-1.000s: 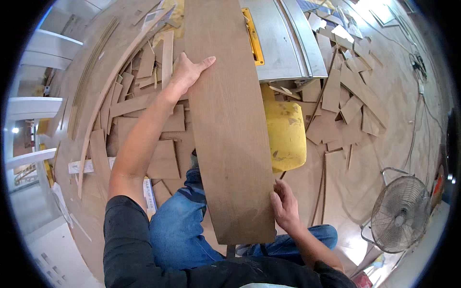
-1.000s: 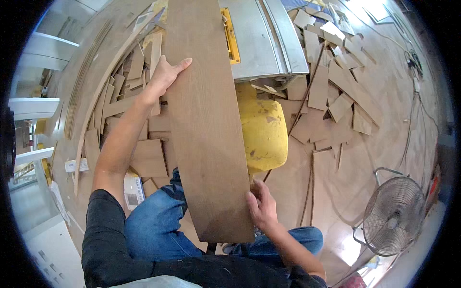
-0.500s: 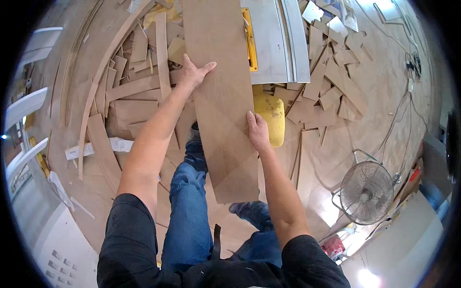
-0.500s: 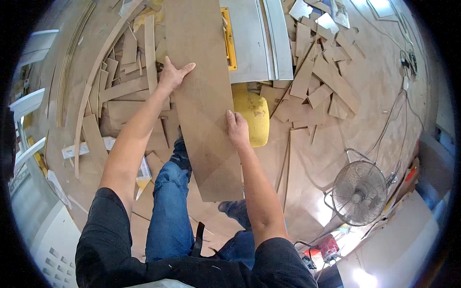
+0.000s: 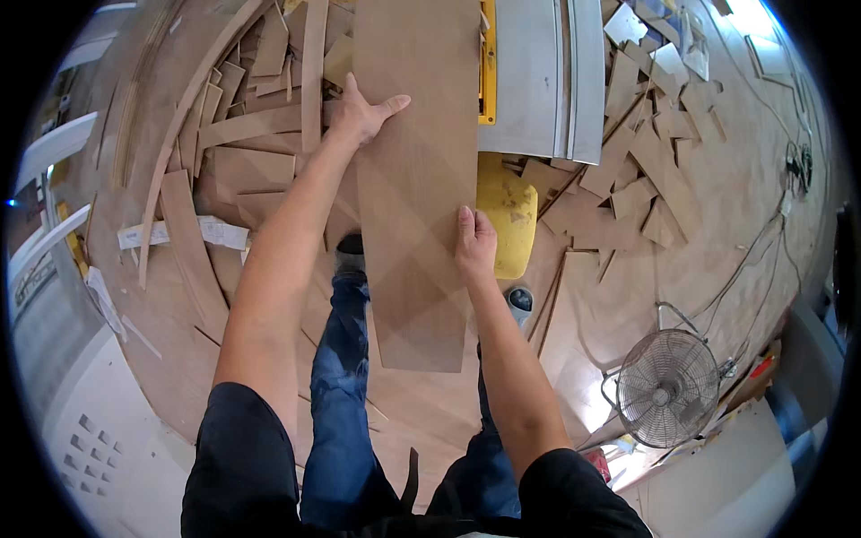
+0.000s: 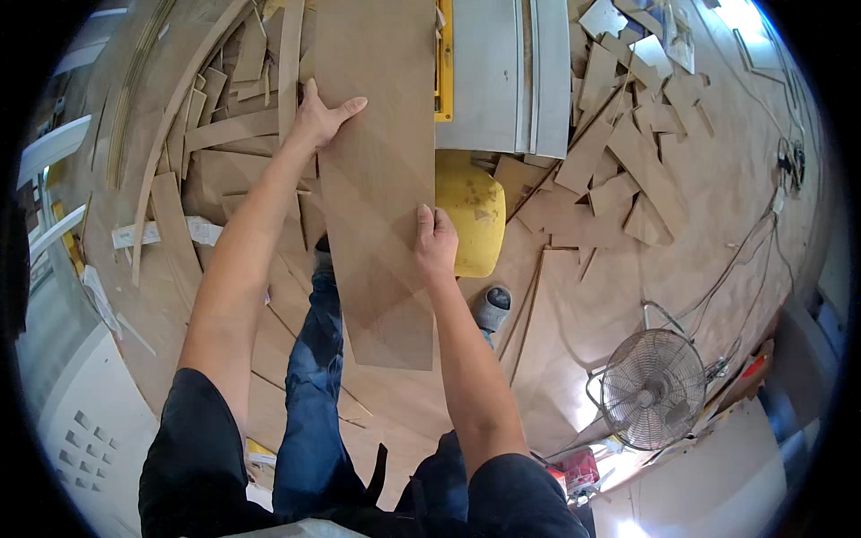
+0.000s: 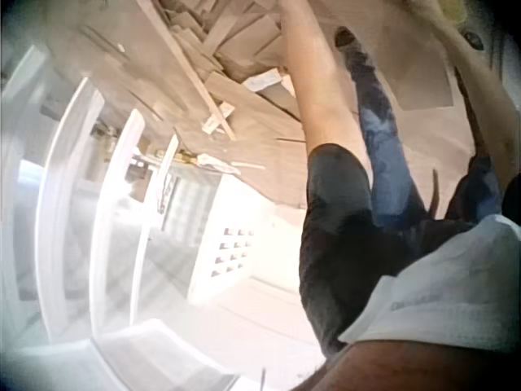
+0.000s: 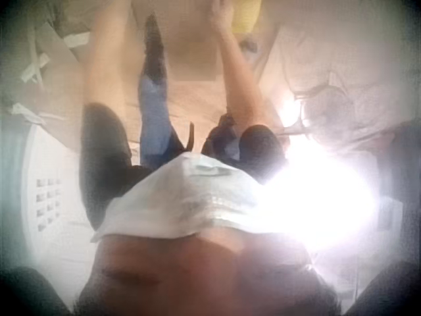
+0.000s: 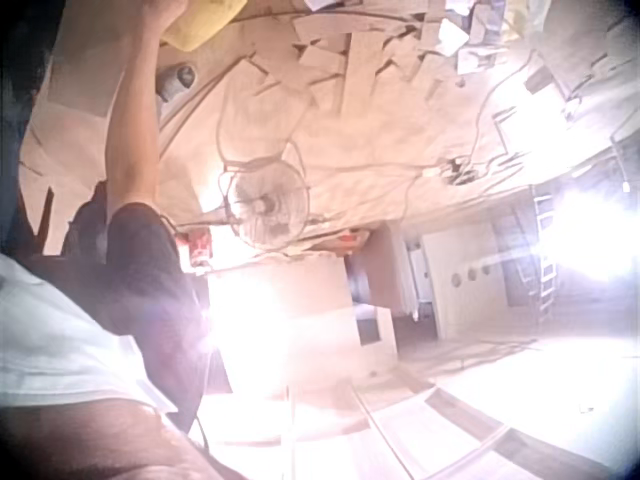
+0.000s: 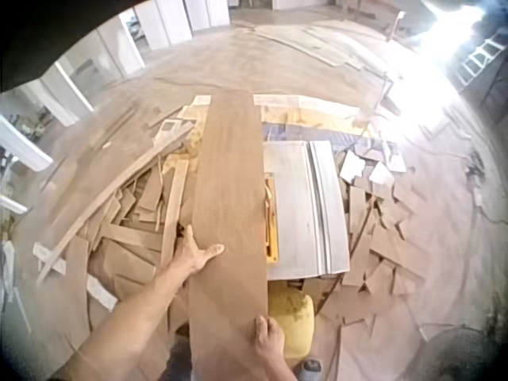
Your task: The person feeds a wooden plank into a table saw by hand to cut it.
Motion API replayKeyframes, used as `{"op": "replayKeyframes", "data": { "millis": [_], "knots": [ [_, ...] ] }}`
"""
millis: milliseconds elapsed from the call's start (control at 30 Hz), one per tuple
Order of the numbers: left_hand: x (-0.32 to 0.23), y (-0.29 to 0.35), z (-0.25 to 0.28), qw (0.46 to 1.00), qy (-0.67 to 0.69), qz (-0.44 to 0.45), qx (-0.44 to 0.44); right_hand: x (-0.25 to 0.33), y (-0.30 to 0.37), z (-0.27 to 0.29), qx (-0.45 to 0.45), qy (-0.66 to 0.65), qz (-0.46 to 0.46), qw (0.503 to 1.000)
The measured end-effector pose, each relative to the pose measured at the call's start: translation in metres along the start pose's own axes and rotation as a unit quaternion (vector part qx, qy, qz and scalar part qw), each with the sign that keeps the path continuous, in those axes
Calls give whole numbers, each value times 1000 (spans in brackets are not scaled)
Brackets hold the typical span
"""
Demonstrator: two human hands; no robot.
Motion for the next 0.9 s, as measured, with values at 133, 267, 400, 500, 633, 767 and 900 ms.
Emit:
{"op": "replayKeyframes", "data": {
  "millis": [133,267,400,500,633,767,900],
  "knots": [
    [7,-2,-5,1000,5,-12,-6,-5,2,0,3,5,14,1000],
    [4,9,-7,1000,-19,12,14,-6,11,4,-4,-3,-10,1000],
    [1,18,-4,999,3,17,33,-3,15,4,-5,-18,-7,1000],
    [0,20,-4,1000,-9,5,16,-13,16,4,-8,-17,-3,1000],
    [5,24,-7,1000,-1,-6,7,-14,21,5,-6,-17,-6,1000],
    [9,27,-14,998,44,-33,24,-14,29,8,-9,2,-19,1000],
    [17,34,-21,999,27,-6,26,-15,37,11,-16,5,-17,1000]
  ]
}}
Point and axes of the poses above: each hand's wrist, its own y-axis away from the middle knuckle, its own z-axis out of the back of the hand, x = y × z, the point moved 9 cm from there along -y, towards the middle knuckle, and after that the axes turned 14 degrees about -y, right-handed, at the moved point
